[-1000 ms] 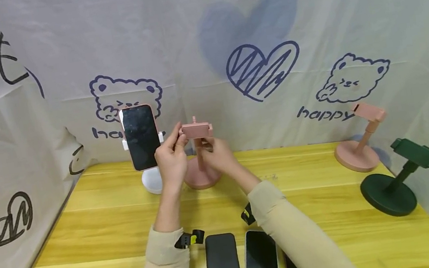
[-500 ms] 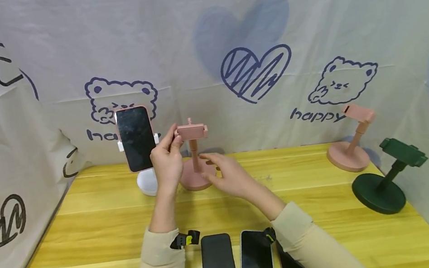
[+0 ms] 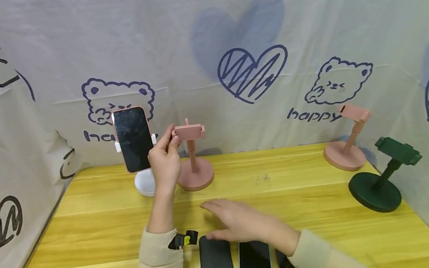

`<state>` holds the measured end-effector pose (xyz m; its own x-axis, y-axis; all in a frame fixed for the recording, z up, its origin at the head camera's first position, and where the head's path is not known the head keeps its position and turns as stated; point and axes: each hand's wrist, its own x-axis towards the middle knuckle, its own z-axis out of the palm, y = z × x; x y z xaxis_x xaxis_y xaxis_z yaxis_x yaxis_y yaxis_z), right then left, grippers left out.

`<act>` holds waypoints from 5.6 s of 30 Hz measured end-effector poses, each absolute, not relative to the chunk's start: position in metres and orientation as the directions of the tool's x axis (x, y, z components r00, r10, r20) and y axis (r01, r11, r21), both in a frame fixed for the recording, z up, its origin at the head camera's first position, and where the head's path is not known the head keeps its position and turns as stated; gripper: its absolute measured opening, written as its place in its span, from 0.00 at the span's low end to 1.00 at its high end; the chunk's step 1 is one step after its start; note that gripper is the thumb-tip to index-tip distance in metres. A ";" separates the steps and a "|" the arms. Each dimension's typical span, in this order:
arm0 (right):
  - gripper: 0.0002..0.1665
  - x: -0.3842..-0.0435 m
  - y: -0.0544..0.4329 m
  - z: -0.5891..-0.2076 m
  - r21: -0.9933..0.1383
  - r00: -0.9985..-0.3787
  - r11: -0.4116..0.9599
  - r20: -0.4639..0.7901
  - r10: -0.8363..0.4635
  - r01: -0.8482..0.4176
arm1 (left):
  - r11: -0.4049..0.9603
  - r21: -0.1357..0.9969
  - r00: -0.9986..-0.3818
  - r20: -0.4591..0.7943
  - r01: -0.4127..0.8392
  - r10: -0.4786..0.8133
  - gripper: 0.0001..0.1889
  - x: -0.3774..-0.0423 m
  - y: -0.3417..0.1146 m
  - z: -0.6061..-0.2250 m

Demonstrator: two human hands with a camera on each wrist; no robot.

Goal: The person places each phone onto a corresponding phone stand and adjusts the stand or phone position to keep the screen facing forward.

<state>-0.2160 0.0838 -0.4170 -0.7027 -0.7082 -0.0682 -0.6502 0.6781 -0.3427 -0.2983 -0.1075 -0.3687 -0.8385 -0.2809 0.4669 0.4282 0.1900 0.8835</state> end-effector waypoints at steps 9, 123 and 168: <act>0.62 -0.194 0.078 -0.432 -0.263 -0.593 0.670 -0.318 -0.740 -0.695 | 0.182 0.895 -0.850 0.445 0.408 -0.282 0.21 -0.298 -0.108 -0.367; 0.29 -0.237 0.138 -0.366 -0.982 -0.972 -0.111 0.127 0.198 -0.151 | 0.164 0.900 -0.856 0.436 0.404 -0.277 0.21 -0.296 -0.105 -0.368; 0.15 -0.227 0.147 -0.359 -0.825 -0.825 0.013 0.563 -0.050 -0.564 | 0.428 0.352 -0.511 0.786 0.832 0.348 0.06 -0.260 -0.085 -0.340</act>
